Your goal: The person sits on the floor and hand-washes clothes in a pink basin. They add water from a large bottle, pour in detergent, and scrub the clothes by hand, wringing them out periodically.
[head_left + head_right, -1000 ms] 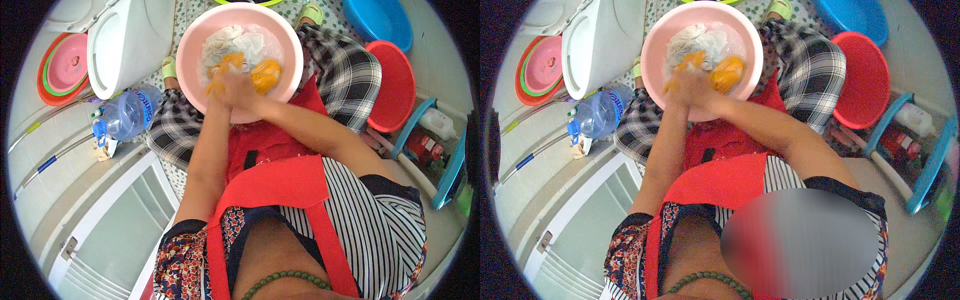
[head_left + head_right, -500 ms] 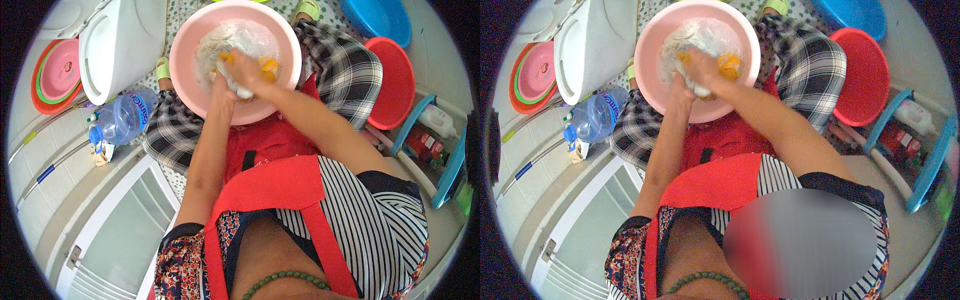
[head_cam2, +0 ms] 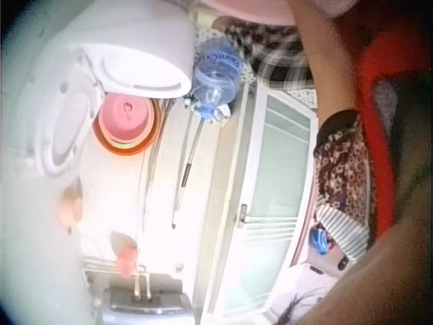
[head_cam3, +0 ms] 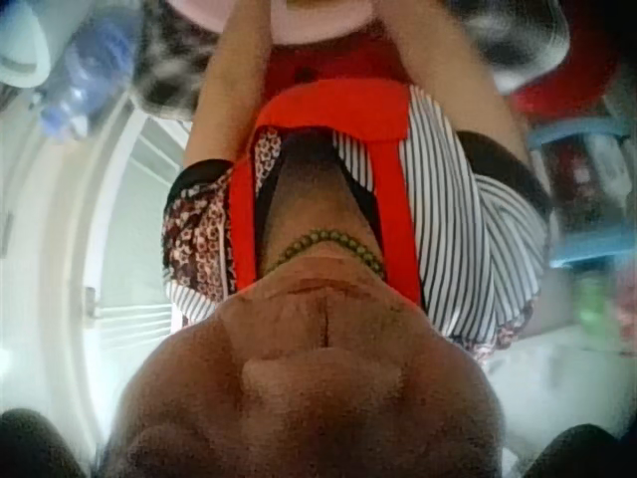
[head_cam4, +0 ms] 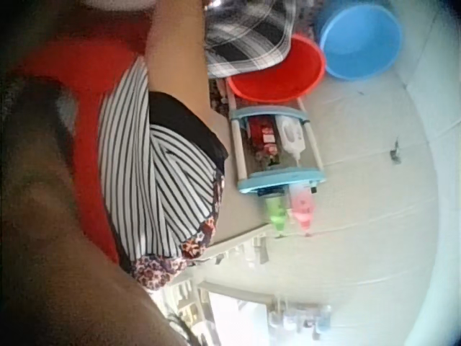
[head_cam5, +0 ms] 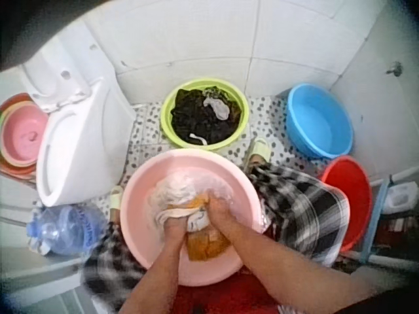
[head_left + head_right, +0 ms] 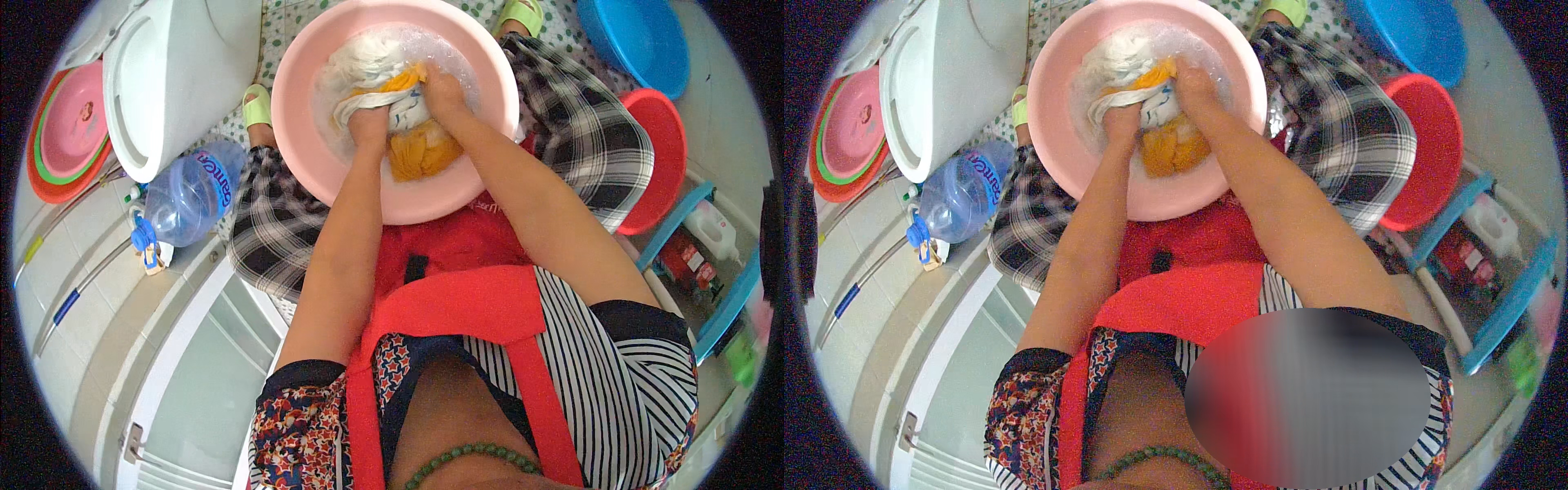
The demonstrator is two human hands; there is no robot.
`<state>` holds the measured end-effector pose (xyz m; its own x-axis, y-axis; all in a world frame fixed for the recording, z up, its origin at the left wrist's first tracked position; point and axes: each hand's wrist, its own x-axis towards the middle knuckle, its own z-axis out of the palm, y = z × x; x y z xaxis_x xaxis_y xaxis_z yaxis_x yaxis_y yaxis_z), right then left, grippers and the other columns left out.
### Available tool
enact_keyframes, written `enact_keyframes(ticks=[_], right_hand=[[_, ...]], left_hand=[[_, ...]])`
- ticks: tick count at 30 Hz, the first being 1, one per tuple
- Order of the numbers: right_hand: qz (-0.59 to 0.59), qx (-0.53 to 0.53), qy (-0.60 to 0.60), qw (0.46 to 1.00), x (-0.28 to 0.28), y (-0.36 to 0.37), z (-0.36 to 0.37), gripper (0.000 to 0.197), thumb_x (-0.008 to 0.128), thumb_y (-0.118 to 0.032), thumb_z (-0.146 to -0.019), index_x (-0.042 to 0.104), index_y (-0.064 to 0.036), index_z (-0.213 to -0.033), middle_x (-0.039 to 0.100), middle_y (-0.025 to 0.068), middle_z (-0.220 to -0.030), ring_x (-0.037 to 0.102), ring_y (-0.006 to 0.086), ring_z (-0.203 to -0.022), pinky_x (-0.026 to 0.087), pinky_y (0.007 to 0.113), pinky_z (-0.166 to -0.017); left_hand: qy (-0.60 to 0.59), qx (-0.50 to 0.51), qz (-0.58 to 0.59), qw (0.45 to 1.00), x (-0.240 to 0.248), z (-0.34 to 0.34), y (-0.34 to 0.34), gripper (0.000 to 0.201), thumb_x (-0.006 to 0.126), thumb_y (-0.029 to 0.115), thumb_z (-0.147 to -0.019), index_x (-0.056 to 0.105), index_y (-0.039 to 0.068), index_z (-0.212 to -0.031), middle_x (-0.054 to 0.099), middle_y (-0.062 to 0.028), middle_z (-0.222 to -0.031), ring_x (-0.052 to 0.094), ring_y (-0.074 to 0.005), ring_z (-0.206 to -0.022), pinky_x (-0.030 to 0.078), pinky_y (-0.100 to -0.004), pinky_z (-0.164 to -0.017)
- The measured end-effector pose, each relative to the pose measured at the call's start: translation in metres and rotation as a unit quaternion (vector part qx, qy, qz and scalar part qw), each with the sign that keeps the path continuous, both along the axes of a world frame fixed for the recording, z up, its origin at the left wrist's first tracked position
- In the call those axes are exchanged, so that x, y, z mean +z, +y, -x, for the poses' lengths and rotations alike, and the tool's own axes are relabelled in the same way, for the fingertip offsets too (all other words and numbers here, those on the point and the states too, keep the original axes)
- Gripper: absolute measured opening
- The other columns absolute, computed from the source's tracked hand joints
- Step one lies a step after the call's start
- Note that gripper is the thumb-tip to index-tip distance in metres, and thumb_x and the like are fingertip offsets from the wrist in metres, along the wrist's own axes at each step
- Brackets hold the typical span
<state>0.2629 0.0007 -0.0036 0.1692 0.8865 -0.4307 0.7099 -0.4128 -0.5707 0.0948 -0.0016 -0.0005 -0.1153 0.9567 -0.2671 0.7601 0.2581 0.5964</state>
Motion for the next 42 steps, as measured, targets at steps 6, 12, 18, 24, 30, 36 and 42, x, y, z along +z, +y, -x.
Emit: enact_keyframes(ticks=[6,12,18,24,30,36,42], right_hand=[[-0.109,0.011,0.001,0.994,-0.028,-0.003,-0.007,0.033,0.052,-0.015,-0.084,0.055,-0.007,-0.117,0.059,0.0221,-0.109,0.058,0.0367,-0.099,0.044,0.046,-0.087],[-0.022,-0.219,0.261,0.94,0.047,0.001,0.009,0.029,0.058,-0.022,-0.083,0.06,-0.0008,-0.102,0.063,0.0215,-0.1,0.061,0.0339,-0.095,0.047,0.042,-0.084],[-0.2,0.022,0.172,0.964,0.164,-0.072,0.087,0.042,0.063,-0.036,-0.08,0.058,0.0012,-0.097,0.062,0.0225,-0.089,0.063,0.032,-0.083,0.049,0.041,-0.073],[-0.055,-0.025,0.078,0.995,0.123,-0.022,0.037,0.037,0.054,-0.032,-0.083,0.057,0.001,-0.099,0.064,0.0234,-0.087,0.063,0.0372,-0.085,0.049,0.045,-0.075],[-0.105,-0.025,0.117,0.987,0.144,-0.061,0.058,0.043,0.053,-0.038,-0.084,0.055,0.0018,-0.101,0.063,0.0266,-0.086,0.061,0.0387,-0.086,0.048,0.047,-0.074],[0.029,-0.076,0.152,0.985,0.128,-0.038,0.042,0.04,0.055,-0.035,-0.082,0.058,-0.0012,-0.102,0.062,0.025,-0.091,0.062,0.0341,-0.088,0.048,0.043,-0.076],[-0.057,-0.14,0.476,0.866,0.114,-0.038,0.023,0.032,0.061,-0.011,-0.072,0.059,-0.0066,-0.104,0.063,0.0193,-0.093,0.061,0.0307,-0.089,0.049,0.038,-0.078]], left_hand=[[0.062,-0.062,0.066,0.994,0.004,-0.002,0.02,0.05,0.056,0.044,-0.08,0.064,0.0,-0.1,0.063,-0.021,-0.104,0.061,-0.0384,-0.092,0.047,-0.0443,-0.078],[-0.565,0.329,0.251,0.714,0.056,-0.012,0.002,0.056,0.048,0.052,-0.087,0.052,0.008,-0.121,0.058,-0.0081,-0.115,0.056,-0.0284,-0.104,0.045,-0.0409,-0.087],[-0.706,0.208,0.219,0.641,0.065,0.004,-0.016,0.046,0.039,0.043,-0.094,0.049,0.008,-0.122,0.055,-0.0123,-0.118,0.054,-0.0299,-0.108,0.045,-0.0469,-0.091],[-0.638,0.284,0.239,0.675,0.089,-0.023,-0.04,0.042,0.036,0.036,-0.095,0.047,0.007,-0.124,0.057,-0.0091,-0.115,0.056,-0.0261,-0.105,0.048,-0.0414,-0.089],[-0.758,0.178,0.296,0.553,0.076,-0.011,-0.033,0.037,0.039,0.033,-0.094,0.051,0.009,-0.12,0.059,-0.0095,-0.113,0.058,-0.0256,-0.101,0.049,-0.041,-0.086],[-0.646,0.292,0.294,0.641,0.1,-0.028,-0.04,0.032,0.04,0.024,-0.095,0.05,0.007,-0.12,0.059,-0.0094,-0.112,0.06,-0.0261,-0.1,0.05,-0.0428,-0.084],[-0.667,0.286,0.268,0.634,0.095,-0.006,-0.029,0.034,0.042,0.031,-0.095,0.052,0.008,-0.117,0.06,-0.0106,-0.112,0.059,-0.0259,-0.1,0.051,-0.0438,-0.083]])
